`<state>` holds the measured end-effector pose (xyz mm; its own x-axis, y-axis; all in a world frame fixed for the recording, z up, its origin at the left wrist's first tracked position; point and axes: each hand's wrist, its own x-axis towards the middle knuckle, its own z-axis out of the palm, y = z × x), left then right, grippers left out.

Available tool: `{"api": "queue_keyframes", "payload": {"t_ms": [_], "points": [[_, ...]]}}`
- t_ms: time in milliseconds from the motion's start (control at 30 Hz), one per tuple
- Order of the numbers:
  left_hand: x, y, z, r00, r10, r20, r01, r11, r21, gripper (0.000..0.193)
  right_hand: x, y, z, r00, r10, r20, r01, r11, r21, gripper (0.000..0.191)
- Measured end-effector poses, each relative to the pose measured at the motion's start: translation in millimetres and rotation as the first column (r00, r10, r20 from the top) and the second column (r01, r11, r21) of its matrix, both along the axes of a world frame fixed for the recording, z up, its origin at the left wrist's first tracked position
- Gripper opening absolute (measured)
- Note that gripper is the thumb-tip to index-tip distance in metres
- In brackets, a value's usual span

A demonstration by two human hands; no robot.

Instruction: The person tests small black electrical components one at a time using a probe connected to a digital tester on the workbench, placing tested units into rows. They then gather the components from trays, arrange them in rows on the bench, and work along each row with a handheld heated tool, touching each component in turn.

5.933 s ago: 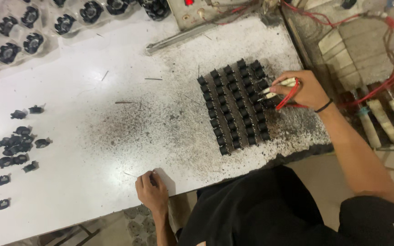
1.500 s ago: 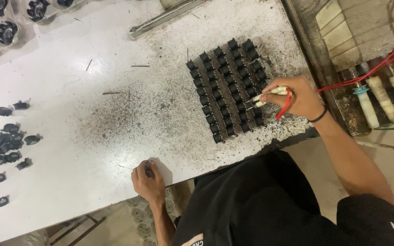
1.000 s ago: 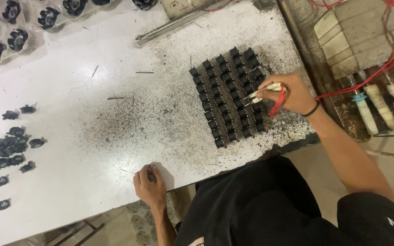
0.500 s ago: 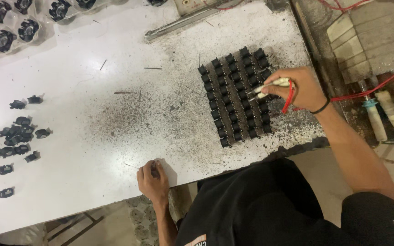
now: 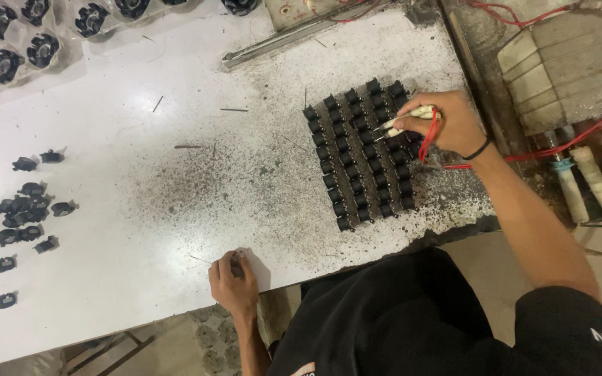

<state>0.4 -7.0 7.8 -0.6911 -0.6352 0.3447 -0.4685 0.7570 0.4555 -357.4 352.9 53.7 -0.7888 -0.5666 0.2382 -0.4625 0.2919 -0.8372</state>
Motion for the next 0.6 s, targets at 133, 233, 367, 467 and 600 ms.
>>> {"api": "queue_keyframes", "payload": {"t_ms": [133,233,367,467,600], "points": [[-3,2,3,0.999,-0.019,-0.034,0.018,0.999,-0.036,0.013,-6,-11,-7,0.988,0.04,0.149,-0.037,0.999,-0.023,0.019],[-4,2,4,0.999,-0.015,-0.049,0.014,0.999,-0.03,0.012,-9,-10,-7,0.993,0.062,0.1,-0.061,0.998,-0.011,0.02],[-2,2,4,0.999,-0.032,-0.04,0.03,0.998,-0.049,0.013,-19,-7,-2,0.998,0.012,0.063,-0.013,1.0,0.016,0.02],[-2,3,5,1.0,-0.008,-0.028,0.007,0.999,-0.032,0.013,-28,-14,-5,0.997,-0.001,0.076,0.001,1.0,0.003,0.021],[-5,5,6,1.0,0.01,-0.022,-0.011,1.0,-0.027,0.011,-31,-23,-12,0.994,0.049,0.093,-0.041,0.995,-0.091,0.02]]}}
